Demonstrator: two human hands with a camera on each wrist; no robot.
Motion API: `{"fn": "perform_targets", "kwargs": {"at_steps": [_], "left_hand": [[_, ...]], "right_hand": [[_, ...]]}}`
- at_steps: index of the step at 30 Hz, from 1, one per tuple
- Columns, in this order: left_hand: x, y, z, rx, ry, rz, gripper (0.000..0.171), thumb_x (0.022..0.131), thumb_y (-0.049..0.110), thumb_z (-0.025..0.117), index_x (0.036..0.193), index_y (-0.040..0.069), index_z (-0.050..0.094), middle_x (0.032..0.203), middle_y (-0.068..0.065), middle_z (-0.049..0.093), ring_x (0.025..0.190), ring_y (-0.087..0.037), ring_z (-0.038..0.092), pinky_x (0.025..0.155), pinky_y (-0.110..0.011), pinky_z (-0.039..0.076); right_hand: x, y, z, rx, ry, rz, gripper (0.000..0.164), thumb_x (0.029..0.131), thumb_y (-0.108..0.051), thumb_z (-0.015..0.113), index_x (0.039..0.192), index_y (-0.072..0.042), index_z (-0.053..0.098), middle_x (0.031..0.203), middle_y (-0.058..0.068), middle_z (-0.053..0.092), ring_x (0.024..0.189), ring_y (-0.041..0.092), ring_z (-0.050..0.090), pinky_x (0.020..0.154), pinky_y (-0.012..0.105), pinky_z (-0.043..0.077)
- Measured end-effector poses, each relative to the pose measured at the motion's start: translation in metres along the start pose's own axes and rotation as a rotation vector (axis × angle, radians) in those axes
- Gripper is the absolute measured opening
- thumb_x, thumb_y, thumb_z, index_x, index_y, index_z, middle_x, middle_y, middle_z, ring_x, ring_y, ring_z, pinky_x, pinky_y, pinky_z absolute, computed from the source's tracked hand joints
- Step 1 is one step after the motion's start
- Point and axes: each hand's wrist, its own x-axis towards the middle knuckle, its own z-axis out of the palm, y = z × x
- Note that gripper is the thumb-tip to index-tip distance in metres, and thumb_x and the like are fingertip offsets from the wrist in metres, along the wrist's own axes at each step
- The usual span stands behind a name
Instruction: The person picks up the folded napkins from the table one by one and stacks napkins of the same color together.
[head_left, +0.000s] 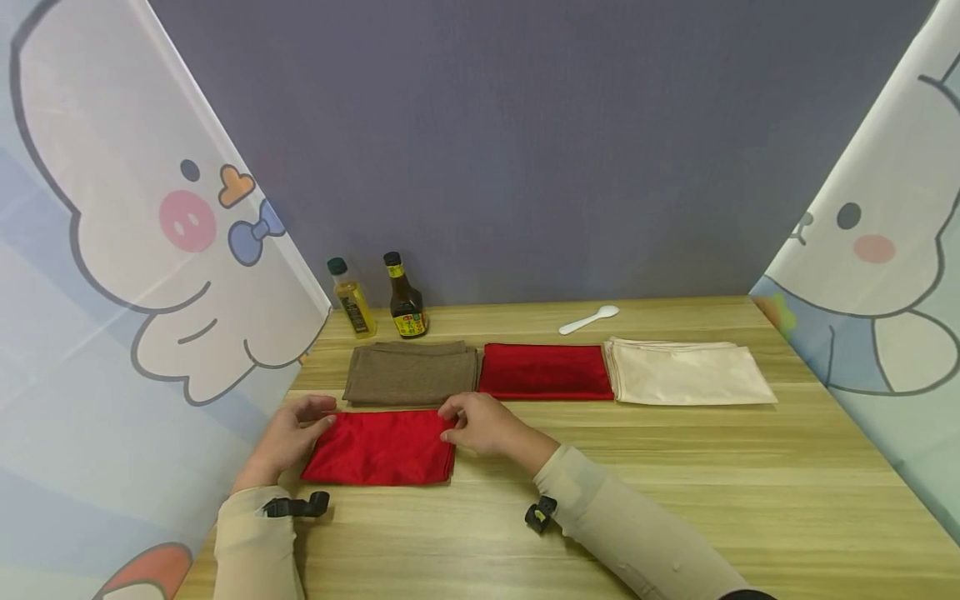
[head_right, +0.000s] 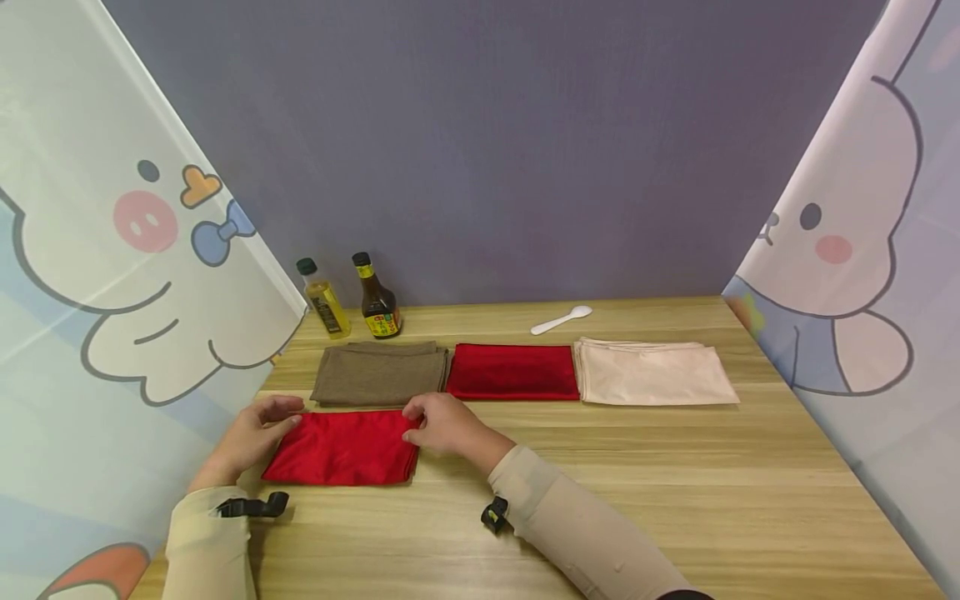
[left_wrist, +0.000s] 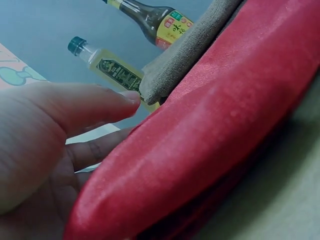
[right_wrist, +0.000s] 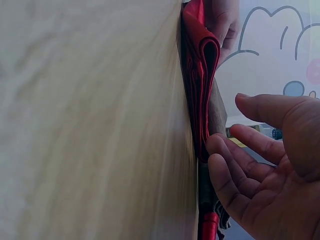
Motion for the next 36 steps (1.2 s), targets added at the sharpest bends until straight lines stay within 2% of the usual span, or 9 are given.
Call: {"fn": "perform_targets", "kwargs": {"at_steps": [9,14,17,25,31,36], "left_hand": [[-0.001,0.002,0.001,0.039,-0.019,-0.015,0.031,0.097,0.016,0.078,0.124,0.001,0.072,0.114,-0.014,0.075,0.102,-0.028,0.071,0.082,-0.025,0.054],[-0.001,0.002,0.002,0.057,-0.042,-0.034,0.032,0.094,0.014,0.08,0.123,0.001,0.073,0.111,-0.012,0.075,0.099,-0.025,0.07,0.08,-0.026,0.054],[0.0,0.002,0.002,0.061,-0.065,-0.046,0.033,0.094,0.013,0.08,0.124,0.002,0.073,0.112,-0.011,0.075,0.1,-0.025,0.07,0.08,-0.026,0.055],[0.0,0.007,0.006,0.029,-0.105,-0.094,0.027,0.092,0.01,0.082,0.117,0.004,0.075,0.108,-0.01,0.075,0.097,-0.023,0.068,0.075,-0.026,0.055],[0.0,0.009,0.01,0.019,-0.108,-0.075,0.022,0.089,0.007,0.084,0.11,0.004,0.078,0.097,-0.006,0.073,0.085,-0.016,0.064,0.071,-0.025,0.052],[0.001,0.009,0.012,0.031,-0.126,-0.052,0.017,0.09,0.006,0.083,0.107,0.007,0.08,0.09,-0.002,0.072,0.078,-0.015,0.059,0.069,-0.026,0.049]], "right_hand": [[0.0,0.001,0.0,-0.015,-0.022,-0.01,0.027,0.09,-0.016,0.084,0.114,-0.008,0.077,0.105,-0.002,0.075,0.08,0.001,0.063,0.076,0.022,0.053],[0.002,0.005,-0.002,-0.006,0.06,0.004,0.017,0.092,-0.016,0.081,0.108,-0.011,0.078,0.095,-0.009,0.07,0.081,0.004,0.062,0.074,0.025,0.053],[0.003,0.007,-0.005,-0.046,0.103,0.024,0.013,0.093,-0.017,0.08,0.105,-0.013,0.078,0.091,-0.011,0.068,0.084,0.006,0.063,0.075,0.027,0.053],[0.001,0.006,-0.01,-0.204,0.082,0.072,0.018,0.093,-0.023,0.079,0.109,-0.015,0.079,0.104,-0.006,0.074,0.103,0.015,0.068,0.091,0.034,0.054],[-0.001,0.002,-0.011,-0.273,0.074,0.092,0.026,0.093,-0.028,0.08,0.116,-0.016,0.079,0.117,-0.002,0.075,0.117,0.022,0.066,0.099,0.038,0.053],[-0.001,0.002,-0.011,-0.256,0.056,0.1,0.026,0.092,-0.029,0.081,0.115,-0.016,0.079,0.112,-0.005,0.075,0.112,0.017,0.068,0.096,0.036,0.053]]}}
